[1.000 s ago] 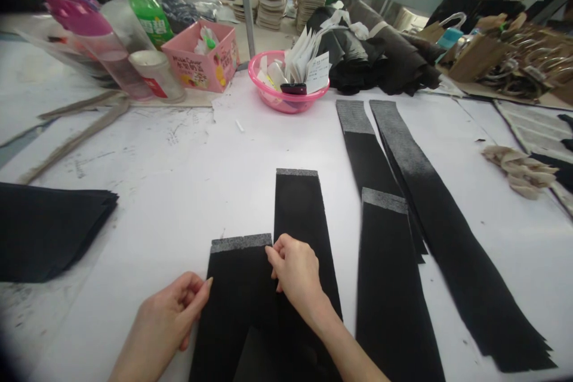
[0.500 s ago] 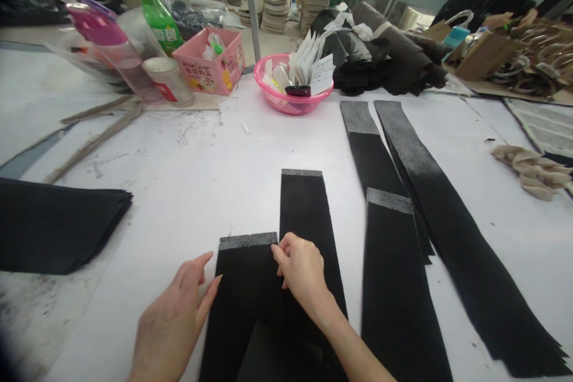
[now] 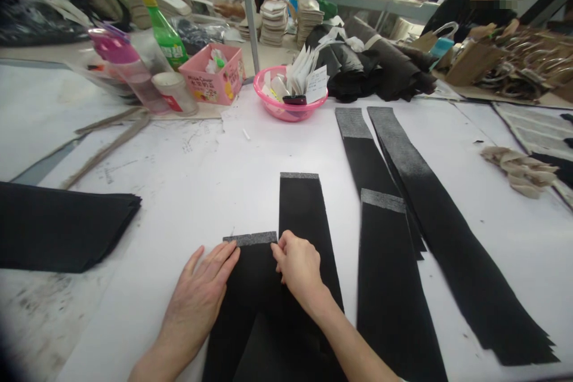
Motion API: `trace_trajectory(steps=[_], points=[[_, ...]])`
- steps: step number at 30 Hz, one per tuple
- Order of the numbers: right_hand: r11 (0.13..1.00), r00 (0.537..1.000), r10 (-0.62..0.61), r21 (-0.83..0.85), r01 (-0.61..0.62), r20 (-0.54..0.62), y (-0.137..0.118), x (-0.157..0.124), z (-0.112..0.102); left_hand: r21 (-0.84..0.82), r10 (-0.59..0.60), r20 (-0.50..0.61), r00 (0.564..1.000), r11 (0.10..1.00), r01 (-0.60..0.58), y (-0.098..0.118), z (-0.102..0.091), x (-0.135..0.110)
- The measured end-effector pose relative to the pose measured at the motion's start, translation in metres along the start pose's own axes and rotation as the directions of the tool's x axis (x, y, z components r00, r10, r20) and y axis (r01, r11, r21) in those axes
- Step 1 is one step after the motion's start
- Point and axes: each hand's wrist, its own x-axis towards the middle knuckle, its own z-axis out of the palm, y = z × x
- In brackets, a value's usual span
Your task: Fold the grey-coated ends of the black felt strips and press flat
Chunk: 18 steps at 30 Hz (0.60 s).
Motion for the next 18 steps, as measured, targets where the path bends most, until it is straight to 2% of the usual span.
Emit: trace_trajectory(steps=[2,4,7,9,11,13,18], points=[[0.982,0.99,-0.086,-0.18,0.064,-0.116,-0.004,-0.003,-0.001,-0.011,-0.02,-0.015,1.0,1.0,0.02,0.002,-0.004,0.003],[0.916,0.943,-0.277,-0.346,0.202,-0.184,-0.006,-0.006,0.0,-0.017,-0.021,-0.026,0.999,1.0,0.02,0.002,-0.007,0.005],[0.776,0.835,-0.532,-0.473,0.416,-0.139,-0.006,-0.009,0.002,-0.048,-0.009,-0.036,0.999,0.999,0.007,0.0,-0.008,0.007],[0.719,0.786,-0.608,-0.493,0.489,-0.107,-0.003,-0.01,0.002,-0.083,0.001,-0.055,0.998,0.997,-0.005,-0.002,-0.009,0.009],[0.695,0.758,-0.646,-0.481,0.535,-0.09,0.001,-0.01,-0.001,-0.121,0.003,-0.085,0.996,0.993,-0.013,-0.005,-0.01,0.013],[0.698,0.756,-0.65,-0.449,0.558,-0.072,0.002,-0.008,-0.007,-0.163,-0.002,-0.118,0.993,0.986,-0.017,-0.008,-0.011,0.017],[0.76,0.811,-0.581,-0.406,0.508,-0.072,-0.017,0.003,-0.018,-0.239,0.003,-0.151,0.988,0.97,-0.04,-0.011,-0.015,0.025]])
